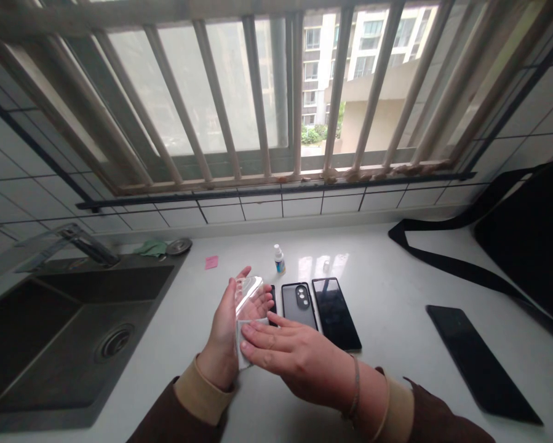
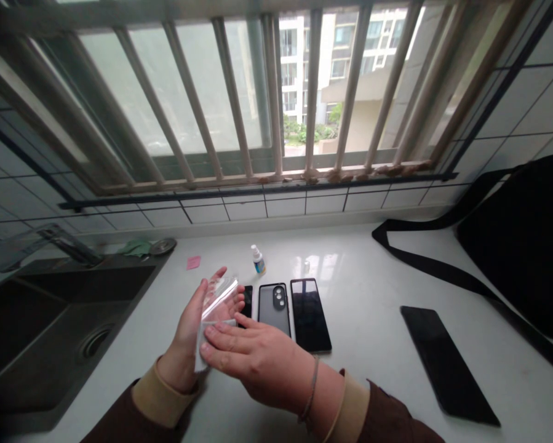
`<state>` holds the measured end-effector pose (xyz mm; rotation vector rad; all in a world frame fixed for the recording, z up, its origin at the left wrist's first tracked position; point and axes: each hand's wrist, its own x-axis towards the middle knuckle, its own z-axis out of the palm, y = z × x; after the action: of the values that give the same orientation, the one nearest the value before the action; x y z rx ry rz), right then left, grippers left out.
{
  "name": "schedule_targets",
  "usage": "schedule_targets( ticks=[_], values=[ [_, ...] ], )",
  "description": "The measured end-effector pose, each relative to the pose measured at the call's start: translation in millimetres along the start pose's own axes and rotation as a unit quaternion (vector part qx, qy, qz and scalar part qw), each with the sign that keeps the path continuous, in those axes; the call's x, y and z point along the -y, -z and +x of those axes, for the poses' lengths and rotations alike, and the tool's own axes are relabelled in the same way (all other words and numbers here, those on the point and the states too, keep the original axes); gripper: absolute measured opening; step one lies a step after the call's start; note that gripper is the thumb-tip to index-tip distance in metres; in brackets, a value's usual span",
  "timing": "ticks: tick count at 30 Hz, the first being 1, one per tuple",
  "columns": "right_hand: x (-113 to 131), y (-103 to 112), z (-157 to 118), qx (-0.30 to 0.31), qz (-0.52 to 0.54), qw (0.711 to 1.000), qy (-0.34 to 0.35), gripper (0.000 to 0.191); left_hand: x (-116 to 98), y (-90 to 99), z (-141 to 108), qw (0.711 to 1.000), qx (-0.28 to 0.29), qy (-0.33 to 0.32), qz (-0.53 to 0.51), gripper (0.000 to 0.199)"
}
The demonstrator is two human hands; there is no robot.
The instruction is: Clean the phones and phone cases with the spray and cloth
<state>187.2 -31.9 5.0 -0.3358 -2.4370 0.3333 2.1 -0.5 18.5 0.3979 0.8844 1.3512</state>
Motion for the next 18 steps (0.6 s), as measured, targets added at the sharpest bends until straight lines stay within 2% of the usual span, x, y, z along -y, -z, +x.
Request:
schedule_targets(
  ticks=[6,12,18],
  values=[
    [-7,-11,-4,-0.021,-0.062,0.997,-0.033,0.054,17,-4.8,-7,0.997,0.038,0.062,-0.001,0.043],
    [-16,-15,-6,-0.073,-0.107,0.989,-0.077,0.059,29,-12.1,-17,0.991,0.105,0.076,-0.025,0.05],
    [-22,-13,-5,-0.087,-0.149,0.976,-0.133,0.058,38,-5.4,-15,0.981,0.159,0.104,-0.028,0.046]
  ],
)
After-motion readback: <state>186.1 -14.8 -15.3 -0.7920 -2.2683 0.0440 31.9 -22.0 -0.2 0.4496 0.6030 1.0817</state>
